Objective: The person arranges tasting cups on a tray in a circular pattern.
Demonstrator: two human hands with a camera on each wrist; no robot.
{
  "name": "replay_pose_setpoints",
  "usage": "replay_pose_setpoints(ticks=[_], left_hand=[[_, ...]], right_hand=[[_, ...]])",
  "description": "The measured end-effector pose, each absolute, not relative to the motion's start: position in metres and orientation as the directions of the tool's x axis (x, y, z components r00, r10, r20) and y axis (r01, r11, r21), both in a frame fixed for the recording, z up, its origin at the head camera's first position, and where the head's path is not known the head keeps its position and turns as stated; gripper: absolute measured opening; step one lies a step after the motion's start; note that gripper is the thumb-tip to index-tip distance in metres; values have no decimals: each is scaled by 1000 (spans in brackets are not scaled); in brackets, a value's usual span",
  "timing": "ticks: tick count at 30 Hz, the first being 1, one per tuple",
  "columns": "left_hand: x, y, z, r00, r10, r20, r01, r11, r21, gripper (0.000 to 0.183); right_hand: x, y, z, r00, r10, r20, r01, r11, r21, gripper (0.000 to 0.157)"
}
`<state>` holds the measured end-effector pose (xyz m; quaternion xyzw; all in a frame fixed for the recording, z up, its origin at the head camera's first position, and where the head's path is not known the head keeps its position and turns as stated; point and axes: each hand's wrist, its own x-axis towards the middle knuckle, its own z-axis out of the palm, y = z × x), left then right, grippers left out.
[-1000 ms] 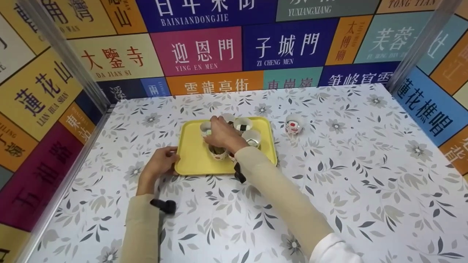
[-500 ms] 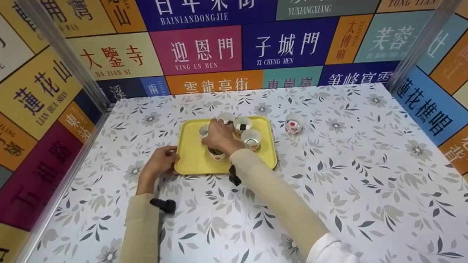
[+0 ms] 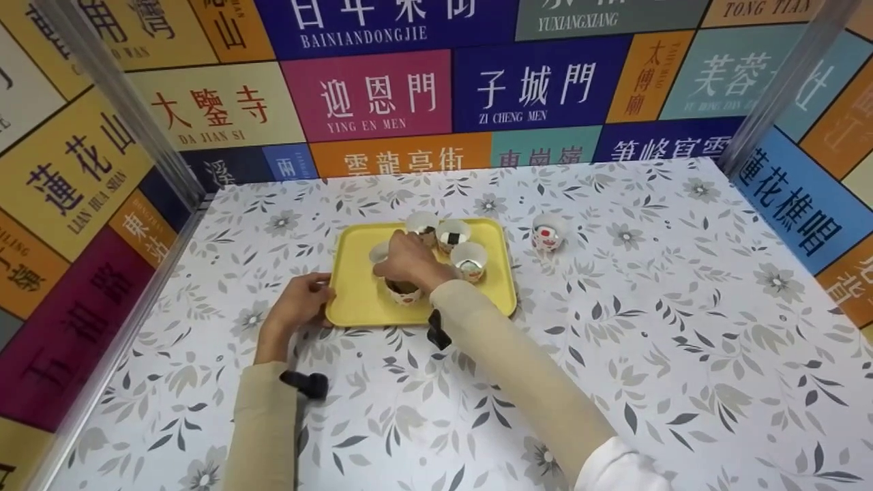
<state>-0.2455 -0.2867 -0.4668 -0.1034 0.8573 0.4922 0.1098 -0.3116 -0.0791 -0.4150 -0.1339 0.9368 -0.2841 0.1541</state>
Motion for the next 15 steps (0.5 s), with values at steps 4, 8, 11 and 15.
replay_pose_setpoints(ticks=[4, 8, 11, 15], left_hand=[[-246, -286, -468, -955, -77, -286, -283, 528, 801, 48], [-248, -286, -469, -957, -83, -279, -278, 545, 791, 48], [-248, -286, -469, -957, -87, -276, -278, 545, 791, 47], [-248, -287, -468, -956, -85, -282, -283, 536, 796, 47]], right_hand=[[-311, -77, -412, -917, -336, -217, -153, 796, -586, 41], [-311, -72, -408, -925, -313, -214, -124, 783, -610, 50], [-311, -67, -403, -932, -312, -186, -132, 767, -628, 57], [-313, -58, -398, -941, -321, -109, -183, 751, -634, 54]])
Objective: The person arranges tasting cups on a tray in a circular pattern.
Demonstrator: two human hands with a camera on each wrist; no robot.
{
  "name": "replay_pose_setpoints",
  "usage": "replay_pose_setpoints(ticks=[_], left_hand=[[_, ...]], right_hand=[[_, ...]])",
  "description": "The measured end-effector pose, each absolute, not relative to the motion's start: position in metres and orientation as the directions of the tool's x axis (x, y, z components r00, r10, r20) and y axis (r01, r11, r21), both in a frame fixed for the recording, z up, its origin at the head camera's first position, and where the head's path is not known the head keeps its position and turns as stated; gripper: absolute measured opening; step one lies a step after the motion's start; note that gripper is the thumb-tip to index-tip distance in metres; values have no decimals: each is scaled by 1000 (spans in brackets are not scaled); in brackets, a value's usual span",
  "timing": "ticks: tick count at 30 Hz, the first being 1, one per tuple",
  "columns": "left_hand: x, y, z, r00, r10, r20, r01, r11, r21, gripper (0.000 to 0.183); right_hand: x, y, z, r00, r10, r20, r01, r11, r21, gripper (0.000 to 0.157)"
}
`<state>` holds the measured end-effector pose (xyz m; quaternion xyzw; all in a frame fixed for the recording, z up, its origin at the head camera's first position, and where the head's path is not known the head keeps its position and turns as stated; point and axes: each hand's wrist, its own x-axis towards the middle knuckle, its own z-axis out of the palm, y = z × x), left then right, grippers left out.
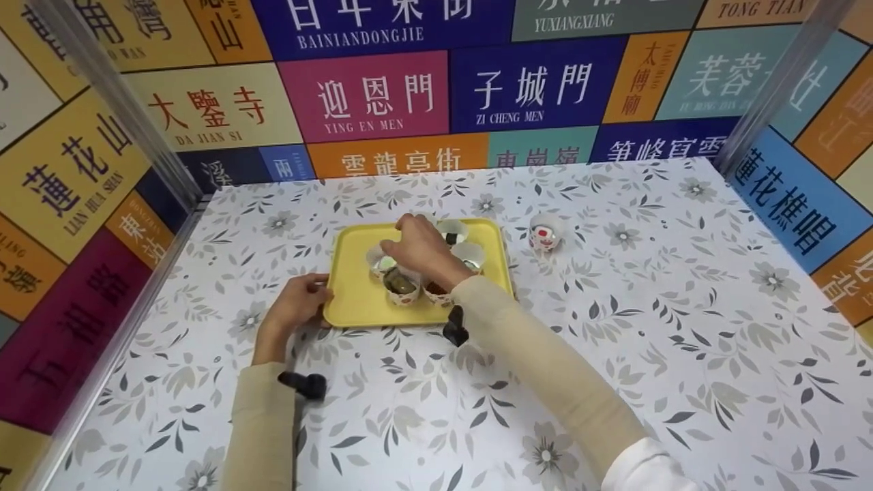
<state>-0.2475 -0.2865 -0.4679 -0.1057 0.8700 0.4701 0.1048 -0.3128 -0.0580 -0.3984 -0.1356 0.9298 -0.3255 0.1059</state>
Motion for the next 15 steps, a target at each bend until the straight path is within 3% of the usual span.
replay_pose_setpoints(ticks=[15], left_hand=[[-248, -288, -468, -952, -87, -295, -294, 533, 793, 49]], right_hand=[[-309, -13, -393, -958, -277, 77, -265, 744, -613, 37]])
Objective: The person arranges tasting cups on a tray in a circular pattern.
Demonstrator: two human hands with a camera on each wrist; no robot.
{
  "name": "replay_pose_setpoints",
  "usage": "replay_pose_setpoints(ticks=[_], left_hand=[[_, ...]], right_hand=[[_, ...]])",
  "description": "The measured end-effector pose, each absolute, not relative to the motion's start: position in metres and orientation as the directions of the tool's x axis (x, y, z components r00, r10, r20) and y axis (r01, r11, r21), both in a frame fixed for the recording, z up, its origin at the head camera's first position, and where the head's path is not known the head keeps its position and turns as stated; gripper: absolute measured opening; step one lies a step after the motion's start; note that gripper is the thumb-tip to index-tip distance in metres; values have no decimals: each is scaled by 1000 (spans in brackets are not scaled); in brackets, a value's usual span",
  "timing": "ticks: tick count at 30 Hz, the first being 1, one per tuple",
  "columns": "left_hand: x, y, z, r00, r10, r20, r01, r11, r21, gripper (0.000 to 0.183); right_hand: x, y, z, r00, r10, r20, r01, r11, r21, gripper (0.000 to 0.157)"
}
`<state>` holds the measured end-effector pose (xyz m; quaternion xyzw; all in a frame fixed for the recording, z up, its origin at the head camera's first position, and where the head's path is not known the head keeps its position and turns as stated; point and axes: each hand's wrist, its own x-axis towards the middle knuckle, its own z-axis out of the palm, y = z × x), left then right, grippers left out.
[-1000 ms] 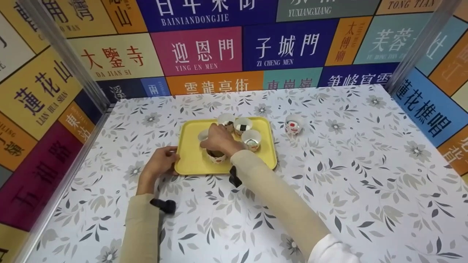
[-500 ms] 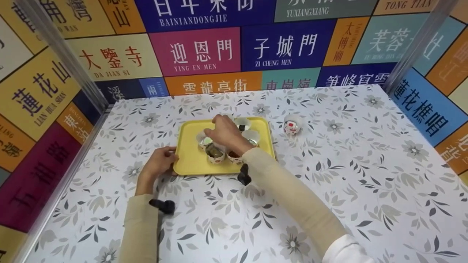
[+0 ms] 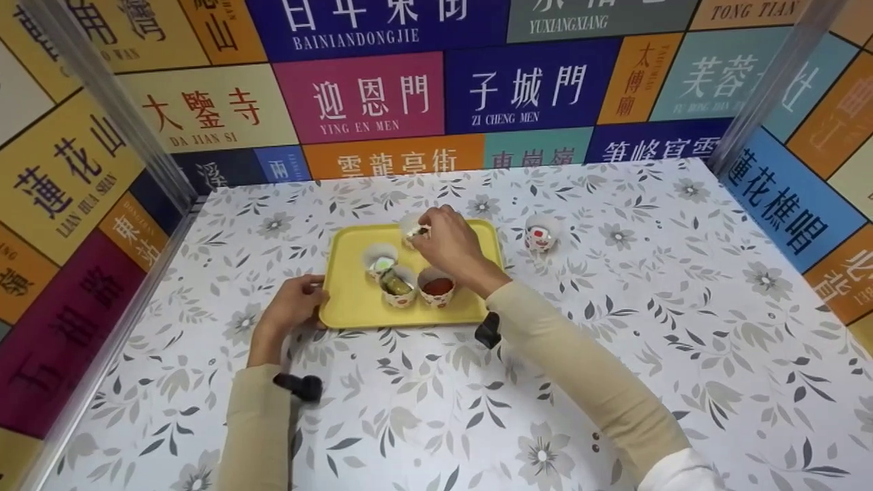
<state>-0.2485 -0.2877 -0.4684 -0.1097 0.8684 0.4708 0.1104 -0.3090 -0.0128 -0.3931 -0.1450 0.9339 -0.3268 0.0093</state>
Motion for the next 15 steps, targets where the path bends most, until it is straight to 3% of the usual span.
replay_pose_setpoints(ticks=[15], left_hand=[[-248, -287, -466, -940, -97, -327, -325, 549, 770, 50]], right_hand=[[-307, 30, -396, -952, -225, 208, -306, 695, -650, 35]])
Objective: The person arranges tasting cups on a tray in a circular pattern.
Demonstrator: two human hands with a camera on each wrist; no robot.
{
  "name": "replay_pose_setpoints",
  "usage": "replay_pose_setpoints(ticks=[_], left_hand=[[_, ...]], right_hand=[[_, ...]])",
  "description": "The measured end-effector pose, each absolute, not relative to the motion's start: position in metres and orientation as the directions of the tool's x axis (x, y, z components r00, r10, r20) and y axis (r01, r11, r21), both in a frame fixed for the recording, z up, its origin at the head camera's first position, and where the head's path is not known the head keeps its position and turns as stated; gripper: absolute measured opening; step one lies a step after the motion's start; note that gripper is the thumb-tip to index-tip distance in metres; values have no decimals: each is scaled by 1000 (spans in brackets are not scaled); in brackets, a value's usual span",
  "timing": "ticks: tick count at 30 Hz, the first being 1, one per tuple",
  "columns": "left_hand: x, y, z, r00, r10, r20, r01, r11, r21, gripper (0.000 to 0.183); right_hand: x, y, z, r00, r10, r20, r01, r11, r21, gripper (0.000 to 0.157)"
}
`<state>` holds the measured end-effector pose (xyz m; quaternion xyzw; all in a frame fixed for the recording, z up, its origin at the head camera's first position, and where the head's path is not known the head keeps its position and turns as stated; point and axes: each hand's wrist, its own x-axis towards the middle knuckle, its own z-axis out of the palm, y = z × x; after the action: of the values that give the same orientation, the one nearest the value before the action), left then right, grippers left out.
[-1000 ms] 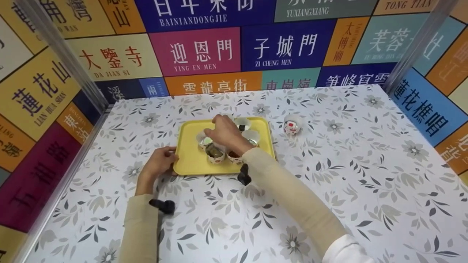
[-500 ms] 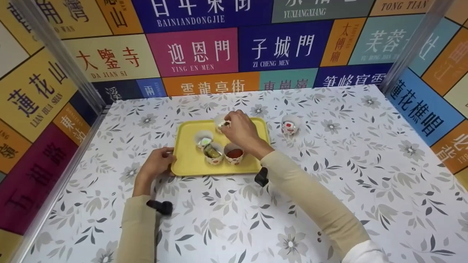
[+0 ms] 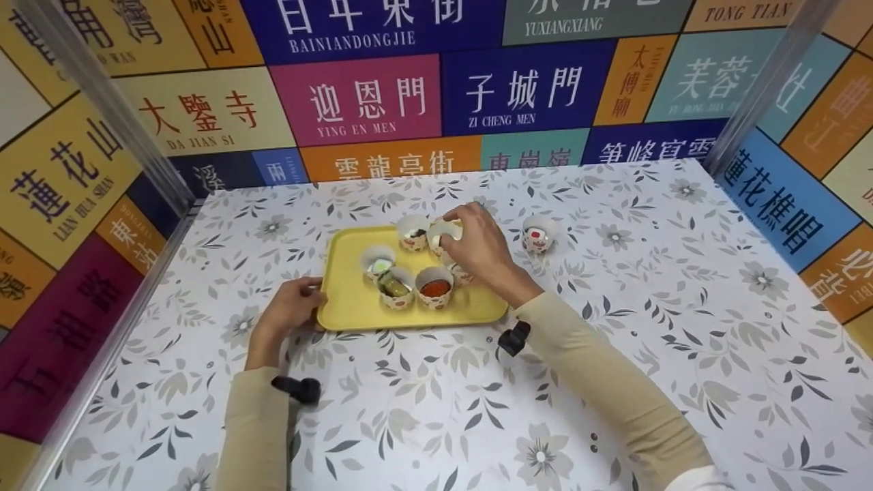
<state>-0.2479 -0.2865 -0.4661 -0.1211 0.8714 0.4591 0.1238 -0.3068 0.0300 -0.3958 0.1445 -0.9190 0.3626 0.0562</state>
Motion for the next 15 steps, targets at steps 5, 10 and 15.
replay_pose_setpoints(ticks=[5, 10, 15], left_hand=[[-249, -285, -466, -941, -96, -324, -324, 532, 782, 49], [-248, -286, -466, -954, -75, -289, -285, 524, 803, 49], [-246, -287, -466, -957, -74, -280, -276, 529, 803, 49]], right_hand=[[-310, 50, -402, -949, -166, 269, -309, 664, -681, 35], [-314, 68, -407, -961, -93, 261, -258, 638, -726, 36], [-321, 82, -413, -969, -37, 245, -221, 575, -788, 35]])
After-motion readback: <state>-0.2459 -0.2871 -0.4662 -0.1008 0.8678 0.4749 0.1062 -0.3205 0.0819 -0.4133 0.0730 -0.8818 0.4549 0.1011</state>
